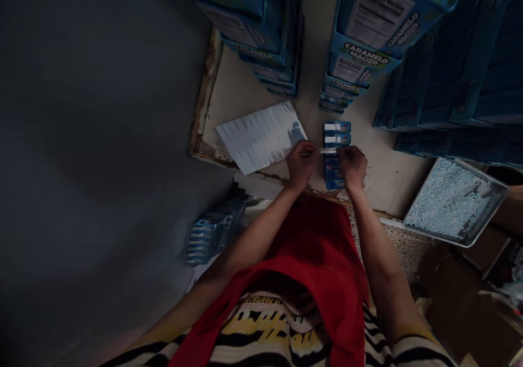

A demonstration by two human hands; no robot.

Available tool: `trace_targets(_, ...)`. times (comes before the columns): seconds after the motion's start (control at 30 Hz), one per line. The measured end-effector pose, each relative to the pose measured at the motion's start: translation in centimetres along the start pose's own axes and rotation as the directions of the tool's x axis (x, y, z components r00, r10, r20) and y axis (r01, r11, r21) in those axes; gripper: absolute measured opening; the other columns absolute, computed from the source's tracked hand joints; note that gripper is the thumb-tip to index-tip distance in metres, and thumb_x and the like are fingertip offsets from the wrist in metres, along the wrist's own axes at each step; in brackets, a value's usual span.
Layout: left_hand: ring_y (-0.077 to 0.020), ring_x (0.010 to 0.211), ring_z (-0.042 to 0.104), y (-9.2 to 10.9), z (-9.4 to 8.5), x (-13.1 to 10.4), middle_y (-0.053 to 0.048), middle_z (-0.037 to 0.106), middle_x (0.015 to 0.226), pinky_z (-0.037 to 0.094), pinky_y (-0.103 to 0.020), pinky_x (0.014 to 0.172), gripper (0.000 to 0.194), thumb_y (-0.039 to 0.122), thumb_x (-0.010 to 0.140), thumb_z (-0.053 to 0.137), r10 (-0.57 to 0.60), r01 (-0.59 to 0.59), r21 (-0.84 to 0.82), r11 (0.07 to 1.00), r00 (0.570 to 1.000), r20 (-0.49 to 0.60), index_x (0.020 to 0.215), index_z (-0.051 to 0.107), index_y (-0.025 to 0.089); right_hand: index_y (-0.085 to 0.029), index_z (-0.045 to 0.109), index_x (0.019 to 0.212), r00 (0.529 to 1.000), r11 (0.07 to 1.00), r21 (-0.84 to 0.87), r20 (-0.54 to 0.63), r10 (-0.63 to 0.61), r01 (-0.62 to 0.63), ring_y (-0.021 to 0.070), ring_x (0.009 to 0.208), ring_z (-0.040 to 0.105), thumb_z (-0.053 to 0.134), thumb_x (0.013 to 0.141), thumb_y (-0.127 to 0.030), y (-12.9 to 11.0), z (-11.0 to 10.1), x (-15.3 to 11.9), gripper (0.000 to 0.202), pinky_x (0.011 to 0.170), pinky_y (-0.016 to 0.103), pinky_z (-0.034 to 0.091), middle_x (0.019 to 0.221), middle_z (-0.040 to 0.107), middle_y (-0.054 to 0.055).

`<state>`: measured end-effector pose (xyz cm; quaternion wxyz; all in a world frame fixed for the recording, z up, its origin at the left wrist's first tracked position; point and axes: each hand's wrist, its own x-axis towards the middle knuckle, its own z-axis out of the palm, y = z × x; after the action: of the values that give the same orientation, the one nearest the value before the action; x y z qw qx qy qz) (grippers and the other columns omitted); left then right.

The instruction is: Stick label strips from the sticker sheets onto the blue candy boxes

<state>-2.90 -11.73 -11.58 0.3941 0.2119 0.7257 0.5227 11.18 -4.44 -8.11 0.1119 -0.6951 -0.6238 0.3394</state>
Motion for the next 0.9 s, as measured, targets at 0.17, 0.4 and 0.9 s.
trace_targets(0.17,-0.0169,0.082,0.070,-0.9,0.7,0.6,0.001,0.072,0.084,0.054,-0.028,0.078,0.014,0.021,0.084,0.077,-0.059,0.059,-0.055,0.997,0.998,0.000,0.093,0.066,0.025,-0.023,0.073,0.087,1.000,0.999,-0.042,0.006,0.011,-0.011,0.0254,0.080,0.071,0.063,0.089,-0.055,0.0,0.0,0.4,0.034,0.074,0.033,0.046,0.084,0.078,0.007)
trace_targets(0.4,-0.0177,0.078,0.068,-2.2,2.5,1.5,0.002,0.066,0.081,0.052,-0.030,0.073,0.030,0.022,0.079,0.073,-0.324,0.339,-0.193,0.921,0.940,0.105,0.103,0.056,0.024,-0.024,0.058,0.098,0.975,0.976,0.049,-0.054,0.216,-0.214,0.0233,0.073,0.064,0.082,0.069,-0.055,0.3,-0.4,1.9,0.049,0.071,0.032,0.044,0.068,0.062,-0.003)
trace_targets(0.9,-0.0160,0.064,0.062,3.5,-3.0,-3.2,-0.006,0.075,0.084,0.047,-0.028,0.057,0.049,0.068,0.090,0.068,-0.262,0.324,-0.129,0.937,0.898,0.354,0.093,0.075,0.019,-0.024,0.057,0.094,0.980,0.924,0.342,-0.042,0.195,-0.169,0.0170,0.063,0.061,0.071,0.079,-0.056,-3.0,-2.8,-1.4,0.038,0.058,0.028,0.045,0.072,0.065,-0.002)
